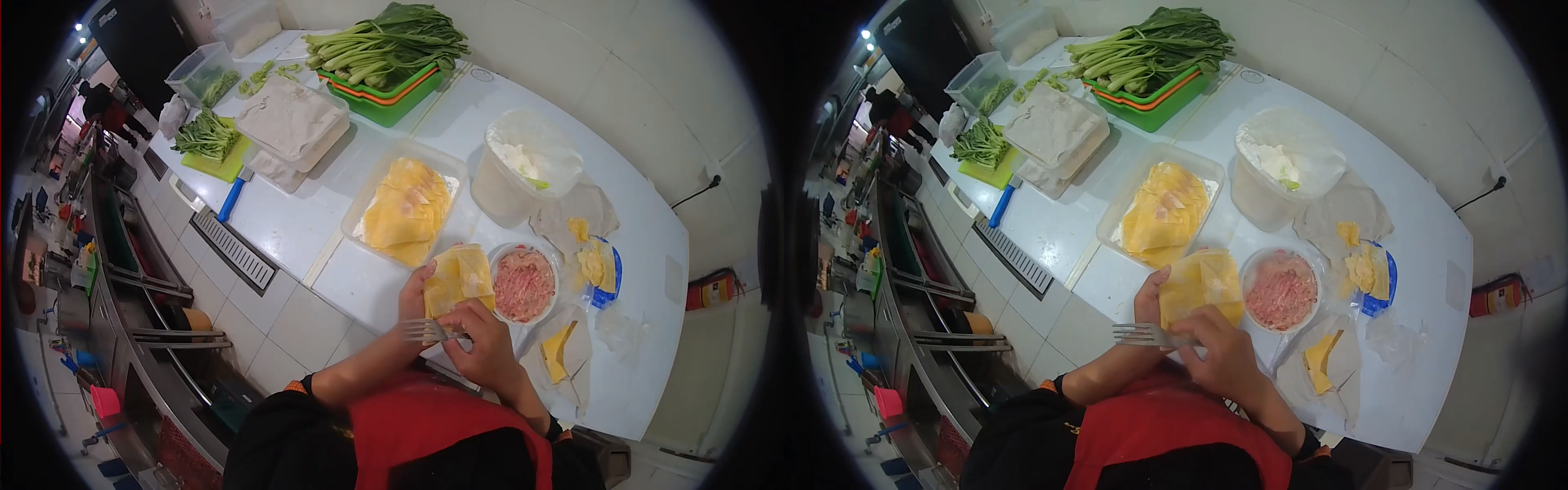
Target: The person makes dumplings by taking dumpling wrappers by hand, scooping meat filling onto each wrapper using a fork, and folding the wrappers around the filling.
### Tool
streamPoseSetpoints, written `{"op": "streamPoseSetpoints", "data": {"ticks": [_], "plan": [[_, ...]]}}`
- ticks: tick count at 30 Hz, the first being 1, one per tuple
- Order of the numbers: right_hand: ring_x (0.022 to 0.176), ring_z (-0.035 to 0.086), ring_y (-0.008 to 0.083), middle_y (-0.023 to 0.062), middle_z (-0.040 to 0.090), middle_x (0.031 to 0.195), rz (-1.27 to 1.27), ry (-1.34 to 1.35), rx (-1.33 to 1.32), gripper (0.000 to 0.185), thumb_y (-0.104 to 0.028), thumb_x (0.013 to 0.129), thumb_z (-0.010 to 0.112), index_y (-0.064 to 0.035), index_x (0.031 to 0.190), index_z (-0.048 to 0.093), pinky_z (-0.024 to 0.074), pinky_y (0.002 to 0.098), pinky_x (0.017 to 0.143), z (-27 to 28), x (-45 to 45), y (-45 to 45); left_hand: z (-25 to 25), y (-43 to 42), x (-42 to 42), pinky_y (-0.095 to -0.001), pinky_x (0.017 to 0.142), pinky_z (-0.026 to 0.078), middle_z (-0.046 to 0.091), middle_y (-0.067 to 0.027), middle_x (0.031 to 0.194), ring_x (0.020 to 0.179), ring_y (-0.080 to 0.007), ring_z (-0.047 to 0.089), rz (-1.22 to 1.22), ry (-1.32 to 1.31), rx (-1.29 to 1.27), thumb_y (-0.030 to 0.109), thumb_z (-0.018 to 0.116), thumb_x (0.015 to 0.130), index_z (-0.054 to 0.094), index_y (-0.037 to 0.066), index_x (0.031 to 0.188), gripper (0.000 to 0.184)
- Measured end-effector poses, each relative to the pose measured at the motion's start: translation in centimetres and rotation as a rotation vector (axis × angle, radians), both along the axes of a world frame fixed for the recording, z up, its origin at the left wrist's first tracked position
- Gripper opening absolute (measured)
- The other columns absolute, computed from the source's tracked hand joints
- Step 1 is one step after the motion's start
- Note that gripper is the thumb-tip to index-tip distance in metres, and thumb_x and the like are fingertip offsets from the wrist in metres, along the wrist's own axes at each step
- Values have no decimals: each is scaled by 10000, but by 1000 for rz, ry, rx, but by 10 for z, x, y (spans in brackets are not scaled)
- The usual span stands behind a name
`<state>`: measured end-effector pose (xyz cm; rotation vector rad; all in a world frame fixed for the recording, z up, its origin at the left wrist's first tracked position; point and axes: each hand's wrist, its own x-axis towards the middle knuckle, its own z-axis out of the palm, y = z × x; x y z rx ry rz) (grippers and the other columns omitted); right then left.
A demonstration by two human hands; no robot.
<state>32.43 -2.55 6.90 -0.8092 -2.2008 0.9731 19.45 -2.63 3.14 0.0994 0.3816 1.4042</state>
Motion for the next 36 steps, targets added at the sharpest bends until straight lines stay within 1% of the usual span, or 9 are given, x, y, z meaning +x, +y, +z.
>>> {"op": "streamPoseSetpoints", "data": {"ticks": [10, 13, 16, 19, 22, 26, 31, 34, 36], "plan": [[869, 548, 312, 133, 496, 986, -176, -103, 124, 562, -251, 561, 824, -29, 981, 523, 473, 374, 705, 8, 1, 8, -8, -10, 0, -407, 1011, 329, 399, -169, 1313, 1186, -291, 426, -53, -25, 7, 348, 404, 850, 293, 68, 1367, 599], [847, 546, 312, 149, 504, 962, -214, -80, 122, 504, -228, 599, 805, -15, 961, 527, 467, 363, 699, 7, 2, 11, -18, -15, -3, -410, 999, 346, 402, -171, 1305, 1177, -304, 432, -148, 119, 82, 246, 427, 745, 290, 43, 1362, 664], [759, 567, 220, 107, 543, 846, -272, 34, 87, 323, -142, 682, 747, -2, 891, 544, 457, 298, 653, -3, 7, 18, -24, -21, -12, -423, 991, 356, 414, -193, 1282, 1165, -332, 438, -294, 276, -100, 170, 423, 622, 303, -4, 1333, 742], [666, 535, 102, 37, 549, 725, -480, 133, -268, 101, -18, 745, 628, -1, 811, 553, 422, 226, 603, -2, 16, 22, -33, -21, -14, -468, 921, 417, 470, -218, 1205, 1086, -371, 492, -245, -75, -113, 123, 470, 587, 351, -16, 1281, 717], [621, 493, 37, -8, 546, 693, -599, 186, -215, 55, 42, 762, 534, -7, 776, 555, 398, 188, 569, -6, 26, 35, -22, -27, -22, -482, 928, 409, 464, -230, 1211, 1094, -398, 478, -261, 59, -233, 145, 467, 581, 358, -16, 1275, 720], [627, 501, 48, 11, 562, 728, -626, 149, 52, 80, 57, 762, 506, -2, 786, 556, 408, 190, 565, -32, 47, 51, -24, -31, -29, -488, 929, 407, 453, -233, 1225, 1095, -405, 474, -259, -82, -128, 176, 458, 590, 357, -13, 1279, 722], [669, 519, 56, 22, 567, 754, -626, 156, -132, 109, 60, 754, 512, 9, 829, 572, 410, 186, 583, -24, 50, 47, -21, -31, -35, -487, 931, 409, 450, -231, 1228, 1082, -399, 487, -257, -277, -17, 201, 450, 611, 356, -10, 1281, 708], [695, 530, 81, 33, 574, 781, -609, 23, 179, 138, 38, 746, 549, 12, 876, 584, 424, 215, 597, -15, 47, 45, -27, -32, -40, -491, 929, 410, 443, -236, 1235, 1082, -404, 485, -243, -224, -43, 205, 450, 628, 349, -8, 1290, 703], [712, 560, 132, 63, 589, 805, -500, 56, 35, 152, 19, 739, 582, 7, 890, 591, 446, 254, 615, 2, 42, 30, -29, -30, -41, -500, 926, 408, 437, -240, 1240, 1089, -410, 478, -234, -279, -9, 208, 452, 642, 339, -8, 1297, 699]]}}
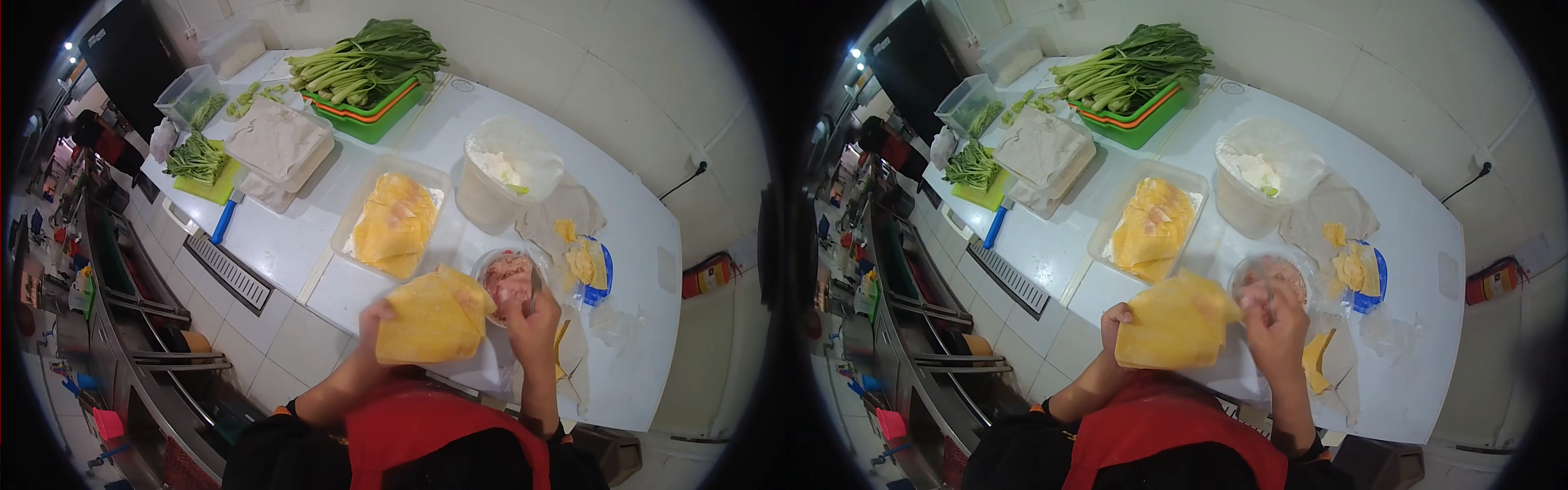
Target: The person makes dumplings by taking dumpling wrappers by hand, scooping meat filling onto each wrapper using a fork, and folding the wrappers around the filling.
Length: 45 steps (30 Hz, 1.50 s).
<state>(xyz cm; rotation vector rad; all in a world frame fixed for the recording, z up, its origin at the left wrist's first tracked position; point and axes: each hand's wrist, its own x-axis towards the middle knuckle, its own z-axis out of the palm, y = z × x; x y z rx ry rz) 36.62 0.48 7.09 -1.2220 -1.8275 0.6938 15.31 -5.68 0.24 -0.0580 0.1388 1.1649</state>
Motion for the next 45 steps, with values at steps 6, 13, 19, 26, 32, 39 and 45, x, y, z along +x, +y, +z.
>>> {"op": "streamPoseSetpoints", "data": {"ticks": [6, 13, 19, 26, 32, 39, 45], "plan": [[762, 605, 290, 140, 610, 831, 132, -105, 61, 176, -6, 689, 646, -16, 858, 596, 485, 327, 660, 4, -16, -21, 11, 2, 2, -538, 880, 434, 444, -284, 1219, 1069, -437, 491, 77, -134, 12, 203, 448, 672, 339, -48, 1278, 665], [656, 575, 220, 112, 589, 732, 110, -113, -25, 100, 5, 728, 624, -16, 803, 561, 454, 279, 614, -2, -13, -16, 8, 1, -6, -509, 921, 405, 414, -265, 1246, 1119, -424, 444, -5, -152, 115, 222, 463, 665, 317, -33, 1296, 696], [564, 485, 158, 78, 538, 666, 236, -101, -111, 88, -41, 755, 631, -18, 786, 553, 409, 263, 548, -8, -20, -15, 8, -3, -11, -493, 917, 409, 421, -253, 1240, 1105, -410, 456, 2, -41, 117, 216, 462, 631, 327, -26, 1293, 718], [590, 531, 228, 89, 550, 696, 319, -133, -248, 85, -82, 762, 628, -32, 765, 560, 415, 305, 542, 0, -12, -7, 16, -7, -19, -480, 914, 413, 440, -225, 1226, 1102, -395, 459, 7, 363, -10, 195, 462, 608, 329, -5, 1306, 738], [570, 421, 44, -23, 502, 676, 323, 101, -608, 52, -60, 789, 591, -33, 754, 563, 335, 214, 508, -4, 9, 3, 12, -5, -31, -427, 955, 389, 420, -221, 1268, 1132, -364, 451, -85, 355, 67, 182, 492, 596, 308, -37, 1314, 773], [538, 379, 18, -44, 517, 676, 264, 371, -663, 82, -58, 764, 589, -64, 700, 538, 269, 186, 468, -5, 23, 13, 27, -1, -40, -408, 999, 344, 362, -209, 1332, 1200, -343, 412, -75, 251, 247, 202, 540, 589, 253, -39, 1351, 849], [497, 346, 17, -45, 485, 633, 309, 402, -711, 118, -86, 763, 590, -73, 675, 512, 240, 192, 443, 28, 35, 18, 15, 16, -55, -414, 1006, 339, 349, -209, 1345, 1211, -349, 401, -34, 295, 273, 170, 536, 612, 237, 1, 1373, 835]]}}
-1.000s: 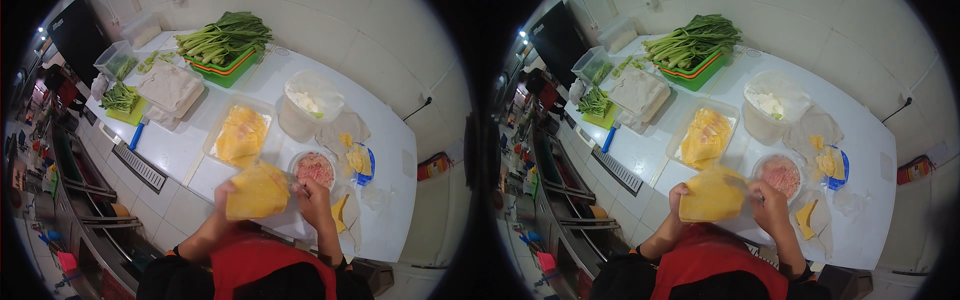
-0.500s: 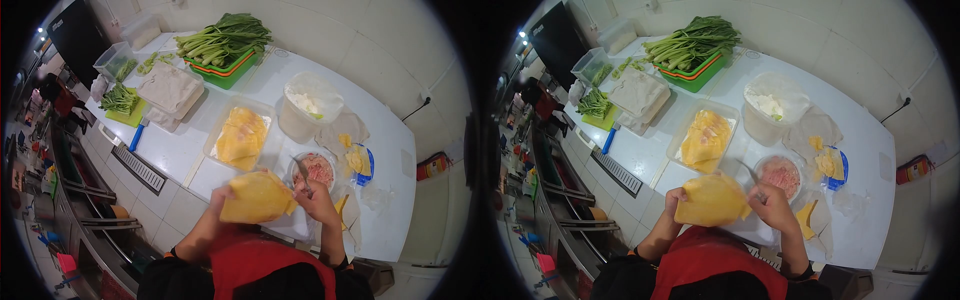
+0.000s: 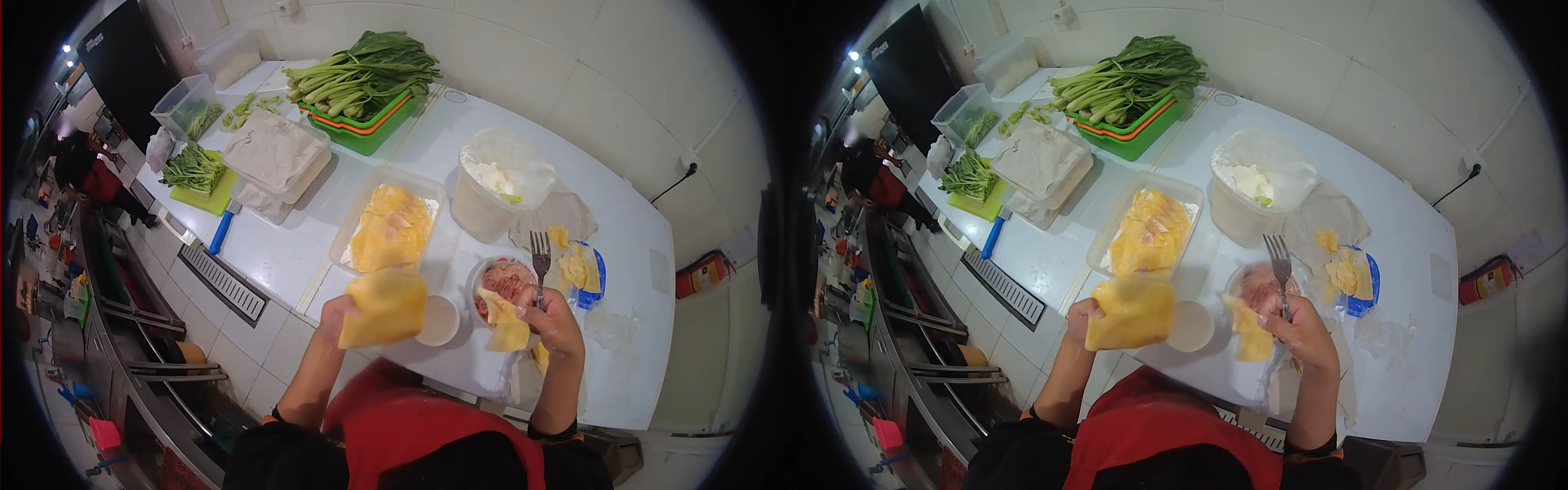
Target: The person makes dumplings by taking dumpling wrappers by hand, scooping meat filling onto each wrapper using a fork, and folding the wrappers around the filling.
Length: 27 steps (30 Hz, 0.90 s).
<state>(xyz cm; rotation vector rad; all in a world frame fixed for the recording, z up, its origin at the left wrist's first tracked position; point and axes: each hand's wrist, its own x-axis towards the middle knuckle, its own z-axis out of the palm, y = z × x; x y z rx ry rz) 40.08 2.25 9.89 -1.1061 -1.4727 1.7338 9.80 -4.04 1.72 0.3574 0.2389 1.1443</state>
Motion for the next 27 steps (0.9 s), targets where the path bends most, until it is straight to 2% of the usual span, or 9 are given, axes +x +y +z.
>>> {"op": "streamPoseSetpoints", "data": {"ticks": [4, 7, 10, 11, 14, 17, 20, 23, 27], "plan": [[489, 341, 18, -48, 455, 604, 116, 349, -12, 152, -120, 771, 594, -76, 668, 491, 248, 187, 443, 12, -12, -2, -16, 14, 23, -429, 991, 360, 350, -215, 1343, 1198, -361, 407, -34, -32, -195, 166, 512, 619, 264, 5, 1364, 801], [502, 351, 24, -49, 450, 595, 32, 251, -119, 145, -124, 786, 592, -66, 688, 502, 280, 188, 452, 20, -27, -4, -26, 15, 46, -452, 976, 372, 387, -229, 1310, 1168, -378, 431, -192, -169, -85, 166, 494, 613, 320, -16, 1326, 756], [515, 377, 31, -41, 475, 626, 54, -98, 40, 128, -126, 801, 592, -59, 716, 522, 326, 192, 475, -3, -21, 4, -53, 5, 53, -464, 976, 369, 429, -242, 1268, 1140, -384, 455, -222, -389, -150, 156, 483, 607, 364, -36, 1284, 713], [595, 468, 63, -18, 533, 711, 74, -181, 111, 94, -117, 792, 624, -43, 785, 566, 406, 219, 552, -18, -14, 7, -47, 2, 56, -459, 972, 373, 454, -246, 1240, 1121, -385, 471, -266, -524, -135, 156, 480, 607, 373, -46, 1265, 697], [703, 493, 72, -16, 538, 766, 52, -219, 232, 143, -119, 756, 678, -32, 818, 582, 416, 223, 642, -7, -21, -1, -36, -6, 54, -454, 968, 377, 456, -243, 1237, 1117, -381, 474, -267, -533, -125, 157, 478, 611, 374, -45, 1264, 692], [716, 500, 73, -10, 549, 768, 204, -360, 365, 183, -137, 744, 698, -22, 838, 591, 428, 237, 653, 12, -34, -4, -39, -8, 45, -437, 961, 385, 461, -237, 1232, 1113, -374, 478, -273, -313, -174, 156, 480, 612, 373, -44, 1266, 693], [770, 519, 82, 32, 578, 800, 283, -419, 314, 184, -97, 747, 686, 6, 861, 586, 445, 252, 686, -2, -36, -2, 14, -14, 43, -410, 957, 388, 468, -221, 1231, 1115, -352, 482, -232, 3, -217, 155, 488, 608, 372, -36, 1272, 701], [746, 498, 68, 5, 568, 796, 333, -428, 355, 159, -87, 761, 666, 0, 865, 582, 429, 240, 651, -5, -33, 0, 7, -14, 32, -387, 957, 386, 473, -206, 1233, 1116, -331, 487, -309, 202, -333, 151, 500, 598, 372, -26, 1279, 715], [701, 480, 47, -22, 551, 753, 277, -293, 128, 128, -86, 781, 642, -1, 859, 588, 408, 222, 615, -18, -27, 6, -18, -17, 20, -380, 964, 380, 485, -202, 1222, 1119, -320, 489, -387, 131, -304, 139, 515, 586, 390, -30, 1266, 712]]}}
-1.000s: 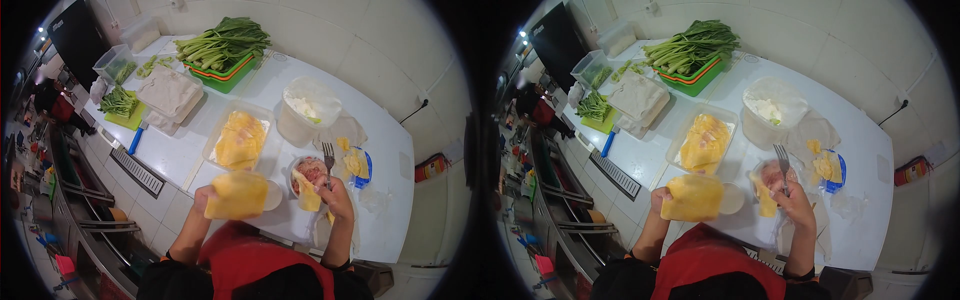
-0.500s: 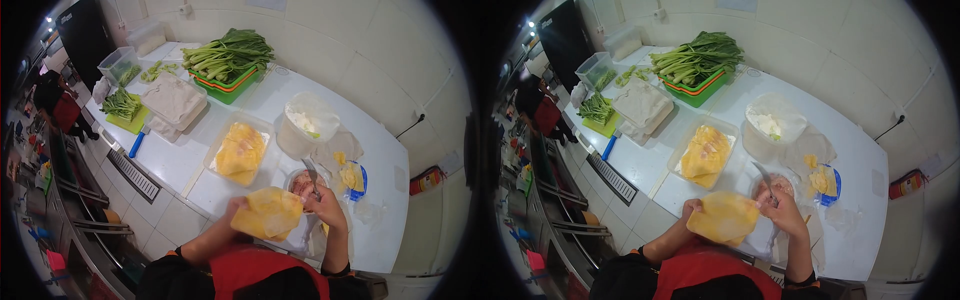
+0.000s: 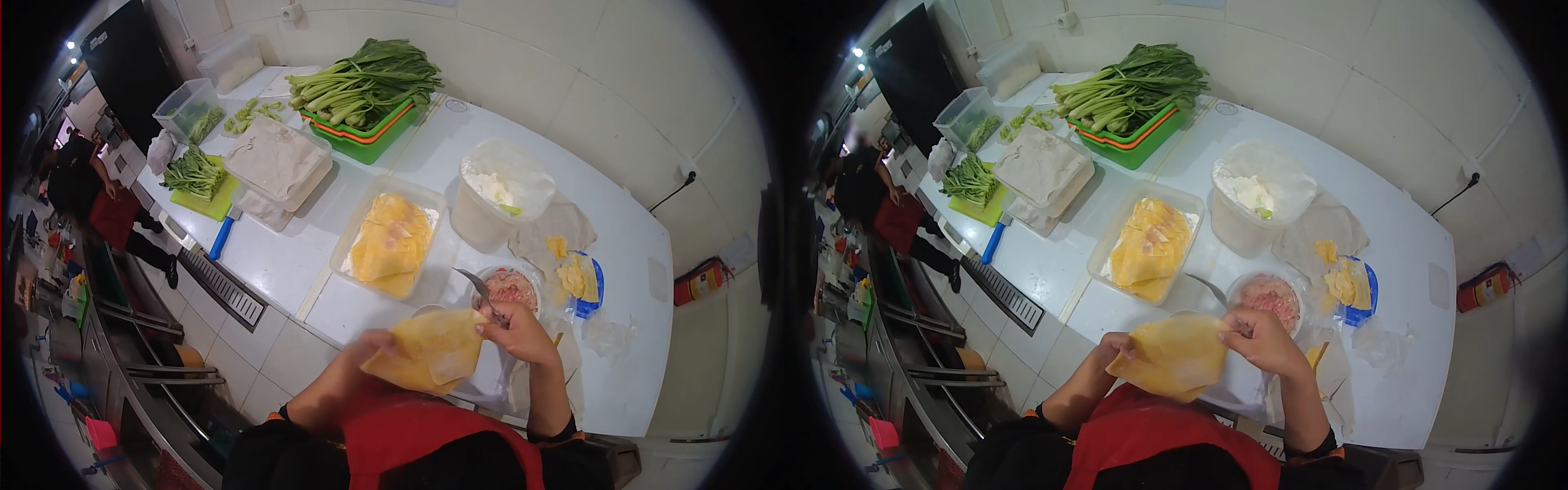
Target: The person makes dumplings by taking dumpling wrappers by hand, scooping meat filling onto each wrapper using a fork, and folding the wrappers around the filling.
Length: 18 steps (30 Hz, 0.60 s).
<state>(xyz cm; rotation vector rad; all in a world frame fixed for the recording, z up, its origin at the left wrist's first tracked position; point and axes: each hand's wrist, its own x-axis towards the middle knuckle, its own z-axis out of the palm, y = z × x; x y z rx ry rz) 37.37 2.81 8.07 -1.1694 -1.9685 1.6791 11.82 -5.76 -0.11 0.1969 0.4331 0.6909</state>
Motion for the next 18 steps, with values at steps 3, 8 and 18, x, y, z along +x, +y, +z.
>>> {"op": "streamPoseSetpoints", "data": {"ticks": [3, 8, 18], "plan": [[699, 511, 48, -12, 570, 737, 7, 131, -119, 156, -116, 804, 633, 14, 886, 604, 421, 212, 637, -9, 2, 4, 0, -1, -1, -378, 965, 379, 498, -207, 1205, 1115, -320, 492, 10, 43, -26, 123, 521, 580, 414, -41, 1245, 693], [679, 510, 48, -19, 575, 748, 33, 45, -183, 140, -108, 814, 618, 6, 894, 604, 420, 206, 634, -5, -7, 1, -36, -6, -5, -417, 948, 399, 532, -253, 1132, 1058, -364, 521, 92, -251, -19, 86, 466, 575, 452, -121, 1159, 619], [590, 432, 38, -48, 485, 644, 84, -22, -51, 132, -139, 779, 655, -25, 790, 589, 370, 218, 535, -31, -44, 18, -45, -26, -39, -409, 950, 397, 496, -254, 1179, 1088, -368, 496, 348, 87, -65, 107, 482, 575, 425, -101, 1203, 665]]}}
